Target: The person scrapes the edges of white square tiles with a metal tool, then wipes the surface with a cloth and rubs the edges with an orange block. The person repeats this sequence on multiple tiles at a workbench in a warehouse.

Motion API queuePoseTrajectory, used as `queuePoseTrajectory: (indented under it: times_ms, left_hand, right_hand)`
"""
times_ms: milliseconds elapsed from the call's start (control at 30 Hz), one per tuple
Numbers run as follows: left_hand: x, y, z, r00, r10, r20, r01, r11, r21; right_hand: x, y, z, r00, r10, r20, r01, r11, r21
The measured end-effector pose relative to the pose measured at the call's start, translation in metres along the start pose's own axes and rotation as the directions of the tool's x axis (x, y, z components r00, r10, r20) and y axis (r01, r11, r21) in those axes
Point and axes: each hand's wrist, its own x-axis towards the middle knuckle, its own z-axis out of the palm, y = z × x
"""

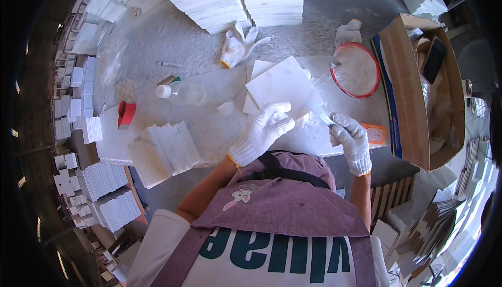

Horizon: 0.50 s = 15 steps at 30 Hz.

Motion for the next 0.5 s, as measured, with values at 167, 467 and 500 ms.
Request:
queuePoseTrajectory:
  times_ms: [167, 467, 500]
  left_hand:
    - [0.013, 0.012, 0.002, 0.993, -0.061, 0.098, 0.066, 0.996, -0.057]
    - [0.011, 0.03, 0.006, 0.97, 0.125, 0.206, -0.212, 0.852, 0.48]
    - [0.011, 0.027, 0.005, 0.954, 0.187, 0.234, -0.286, 0.802, 0.524]
  right_hand:
    - [-0.004, -0.001, 0.002, 0.997, 0.016, 0.078, -0.009, 0.996, -0.093]
    - [-0.011, -0.008, 0.009, 0.985, 0.003, 0.174, 0.051, 0.952, -0.303]
    - [-0.012, -0.008, 0.008, 0.984, 0.025, 0.179, 0.042, 0.932, -0.36]
